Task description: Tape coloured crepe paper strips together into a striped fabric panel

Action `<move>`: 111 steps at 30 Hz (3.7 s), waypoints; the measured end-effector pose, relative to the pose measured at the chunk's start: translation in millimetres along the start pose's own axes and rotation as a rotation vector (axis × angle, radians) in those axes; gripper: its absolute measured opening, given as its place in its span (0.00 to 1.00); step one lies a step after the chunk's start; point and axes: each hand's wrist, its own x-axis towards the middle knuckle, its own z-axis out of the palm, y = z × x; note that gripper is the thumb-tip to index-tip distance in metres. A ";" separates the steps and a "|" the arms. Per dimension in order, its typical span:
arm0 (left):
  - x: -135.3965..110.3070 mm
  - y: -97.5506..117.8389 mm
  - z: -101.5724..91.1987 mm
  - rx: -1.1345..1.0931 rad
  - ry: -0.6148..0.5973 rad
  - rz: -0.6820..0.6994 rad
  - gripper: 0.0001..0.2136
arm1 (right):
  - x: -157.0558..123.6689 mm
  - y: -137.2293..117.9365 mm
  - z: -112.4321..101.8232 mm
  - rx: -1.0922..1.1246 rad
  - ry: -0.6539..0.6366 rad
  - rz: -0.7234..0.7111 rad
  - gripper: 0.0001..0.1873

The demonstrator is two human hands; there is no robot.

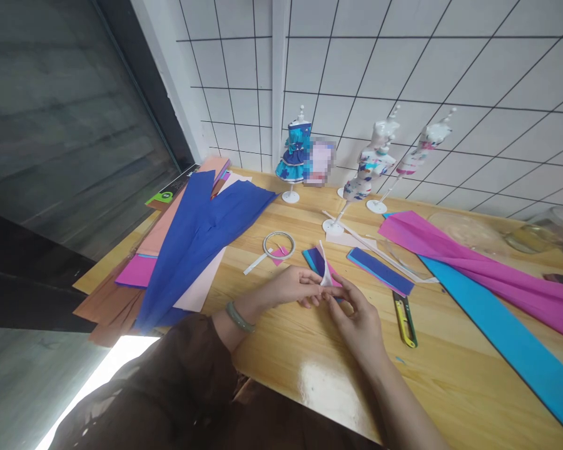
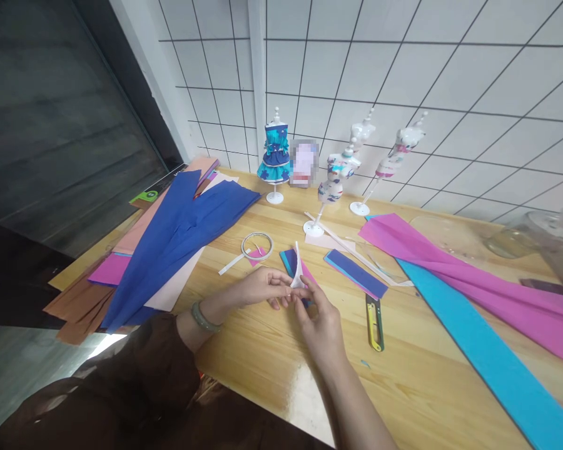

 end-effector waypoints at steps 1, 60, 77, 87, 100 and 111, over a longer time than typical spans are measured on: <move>0.4 -0.8 0.2 -0.008 0.000 -0.001 0.17 | -0.3 0.0 0.0 0.036 -0.002 0.022 0.23; 0.3 -4.0 5.3 -0.055 0.099 0.158 0.11 | 0.3 1.7 -3.2 -0.124 0.189 -0.199 0.10; -5.6 -5.8 10.9 0.287 0.126 0.350 0.07 | 2.3 -5.3 -5.4 -0.250 0.131 -0.402 0.07; -8.6 0.9 10.8 0.306 0.109 0.349 0.08 | 2.6 -6.1 -5.9 -0.157 0.086 -0.270 0.07; -6.9 -1.6 10.0 0.257 0.091 0.334 0.08 | 2.7 -5.1 -5.3 -0.158 0.090 -0.264 0.08; -7.4 2.4 10.7 0.182 0.117 0.318 0.08 | 2.4 -2.0 -4.6 -0.187 0.109 -0.317 0.08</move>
